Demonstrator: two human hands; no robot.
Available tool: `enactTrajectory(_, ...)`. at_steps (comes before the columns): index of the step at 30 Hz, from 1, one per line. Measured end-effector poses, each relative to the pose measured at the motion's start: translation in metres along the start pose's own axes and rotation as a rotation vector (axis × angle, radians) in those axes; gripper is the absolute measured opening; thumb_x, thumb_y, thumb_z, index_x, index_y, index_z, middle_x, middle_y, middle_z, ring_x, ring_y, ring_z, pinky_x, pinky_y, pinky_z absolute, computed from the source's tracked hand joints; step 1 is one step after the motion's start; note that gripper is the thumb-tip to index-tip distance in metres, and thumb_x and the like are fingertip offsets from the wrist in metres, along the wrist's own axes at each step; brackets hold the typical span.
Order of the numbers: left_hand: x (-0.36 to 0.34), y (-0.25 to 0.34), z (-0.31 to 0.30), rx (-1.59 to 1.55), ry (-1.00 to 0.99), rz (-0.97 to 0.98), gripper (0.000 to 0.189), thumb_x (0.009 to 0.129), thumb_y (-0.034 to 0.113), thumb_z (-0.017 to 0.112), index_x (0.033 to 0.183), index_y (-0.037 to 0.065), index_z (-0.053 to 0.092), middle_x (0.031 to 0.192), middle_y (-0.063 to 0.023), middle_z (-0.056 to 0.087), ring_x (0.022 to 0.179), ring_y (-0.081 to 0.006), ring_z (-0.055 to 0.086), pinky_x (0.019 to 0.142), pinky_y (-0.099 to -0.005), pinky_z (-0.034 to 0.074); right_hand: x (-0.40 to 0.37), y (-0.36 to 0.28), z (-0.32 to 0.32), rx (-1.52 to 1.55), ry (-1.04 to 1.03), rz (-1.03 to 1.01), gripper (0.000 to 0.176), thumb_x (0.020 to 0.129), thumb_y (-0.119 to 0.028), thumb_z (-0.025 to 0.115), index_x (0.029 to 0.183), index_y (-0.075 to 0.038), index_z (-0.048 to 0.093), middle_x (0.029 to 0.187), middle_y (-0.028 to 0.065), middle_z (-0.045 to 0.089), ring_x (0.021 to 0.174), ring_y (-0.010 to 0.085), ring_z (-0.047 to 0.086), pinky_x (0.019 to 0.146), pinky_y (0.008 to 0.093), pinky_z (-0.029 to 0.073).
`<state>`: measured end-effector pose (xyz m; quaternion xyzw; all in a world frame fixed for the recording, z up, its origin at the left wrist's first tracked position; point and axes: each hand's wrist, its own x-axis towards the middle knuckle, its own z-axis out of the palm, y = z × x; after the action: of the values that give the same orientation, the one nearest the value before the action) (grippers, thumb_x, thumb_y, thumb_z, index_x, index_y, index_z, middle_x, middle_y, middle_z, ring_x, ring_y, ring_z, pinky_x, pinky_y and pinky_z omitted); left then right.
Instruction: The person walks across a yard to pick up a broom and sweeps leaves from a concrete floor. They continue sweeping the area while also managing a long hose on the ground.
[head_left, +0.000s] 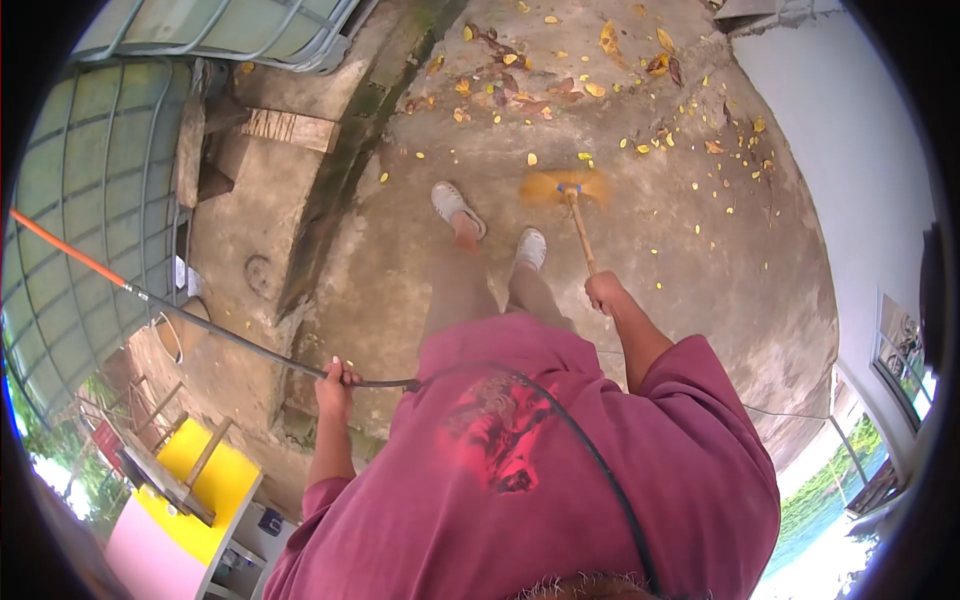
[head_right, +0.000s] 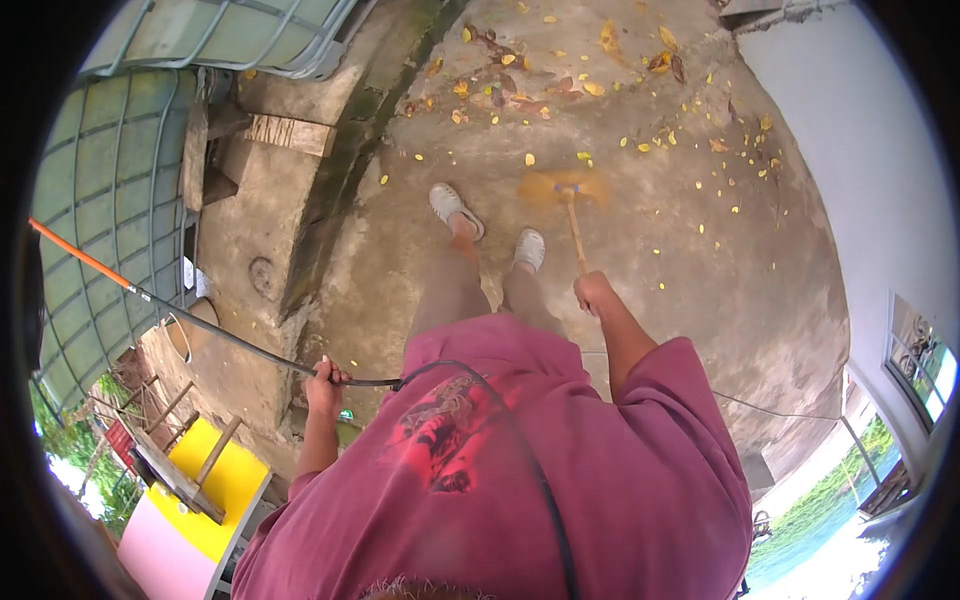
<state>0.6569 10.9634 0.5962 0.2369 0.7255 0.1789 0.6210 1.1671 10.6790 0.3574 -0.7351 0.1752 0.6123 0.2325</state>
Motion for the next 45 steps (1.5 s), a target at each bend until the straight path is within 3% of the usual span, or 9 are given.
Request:
enactTrajectory(4,0.025,0.018,-0.023,0.037,-0.021,-0.098,0.028,0.103,0.020,0.057,0.081,0.004,0.054,0.067,-0.0057,0.047,0.062,-0.0205,0.047,0.068,-0.0396,0.049,0.050,-0.130,0.062,0.115,-0.035,-0.102,0.017,0.084,0.002,0.054,0.067,-0.003,0.052,0.056,0.0046,0.045,0.040,0.0166,0.041,0.035,0.0336,0.026)
enactTrajectory(7,0.064,0.041,-0.013,0.053,-0.057,-0.129,0.027,0.102,0.019,0.058,0.081,0.004,0.056,0.067,-0.0061,0.048,0.064,-0.0205,0.048,0.070,-0.0388,0.049,0.005,-0.189,0.093,0.387,-0.135,-0.018,0.017,0.085,0.002,0.052,0.071,-0.006,0.052,0.057,0.0012,0.043,0.041,0.0137,0.039,0.035,0.0312,0.026)
enactTrajectory(17,0.143,0.098,-0.006,-0.073,-0.295,-0.152,0.026,0.099,0.022,0.062,0.082,0.004,0.057,0.071,-0.0068,0.051,0.073,-0.0236,0.055,0.079,-0.0378,0.046,-0.158,-0.247,0.179,0.318,-0.230,0.226,0.011,0.089,-0.002,0.053,0.081,-0.009,0.052,0.063,-0.0029,0.043,0.043,0.0080,0.034,0.038,0.0258,0.027)
enactTrajectory(20,0.149,0.120,-0.005,0.011,-0.336,-0.158,0.026,0.100,0.023,0.061,0.083,0.003,0.058,0.072,-0.0065,0.051,0.075,-0.0243,0.056,0.081,-0.0376,0.046,-0.091,-0.272,0.201,0.374,-0.286,0.321,0.012,0.090,-0.003,0.053,0.080,-0.010,0.052,0.061,-0.0029,0.043,0.044,0.0082,0.035,0.039,0.0254,0.028)
enactTrajectory(22,0.150,0.126,-0.005,0.045,-0.322,-0.154,0.028,0.101,0.026,0.060,0.084,0.003,0.059,0.073,-0.0070,0.054,0.078,-0.0243,0.059,0.081,-0.0368,0.047,-0.081,-0.322,0.239,0.045,-0.153,0.152,0.016,0.092,-0.005,0.049,0.077,-0.010,0.050,0.060,-0.0017,0.043,0.044,0.0092,0.036,0.039,0.0258,0.029)
enactTrajectory(26,0.138,0.130,-0.005,0.119,-0.218,-0.148,0.035,0.102,0.032,0.058,0.086,0.002,0.062,0.081,-0.0104,0.062,0.088,-0.0249,0.065,0.085,-0.0373,0.050,0.028,-0.388,0.273,0.406,-0.224,0.084,0.021,0.093,-0.004,0.041,0.073,-0.010,0.048,0.058,0.0005,0.041,0.044,0.0119,0.035,0.039,0.0276,0.027)
enactTrajectory(32,0.135,0.134,0.001,0.232,-0.174,-0.158,0.039,0.102,0.034,0.059,0.085,-0.001,0.065,0.093,-0.0137,0.069,0.096,-0.0250,0.066,0.092,-0.0399,0.053,-0.046,-0.400,0.272,0.396,-0.160,-0.025,0.021,0.093,-0.002,0.042,0.074,-0.011,0.046,0.060,-0.0022,0.039,0.046,0.0107,0.034,0.041,0.0269,0.026)
enactTrajectory(39,0.162,0.131,0.012,0.328,-0.203,-0.164,0.038,0.100,0.033,0.062,0.081,0.000,0.067,0.093,-0.0099,0.070,0.095,-0.0209,0.065,0.091,-0.0365,0.051,-0.174,-0.383,0.285,0.424,-0.400,0.344,0.021,0.096,-0.008,0.050,0.077,-0.013,0.045,0.063,-0.0051,0.041,0.046,0.0067,0.035,0.041,0.0229,0.027)
enactTrajectory(45,0.144,0.140,0.019,0.617,-0.246,-0.114,0.035,0.099,0.032,0.062,0.086,0.001,0.070,0.091,-0.0077,0.070,0.093,-0.0181,0.064,0.090,-0.0329,0.051,-0.007,-0.458,0.345,0.660,-0.665,0.682,0.023,0.093,-0.008,0.044,0.071,-0.012,0.041,0.055,-0.0053,0.039,0.041,0.0072,0.038,0.038,0.0204,0.034)
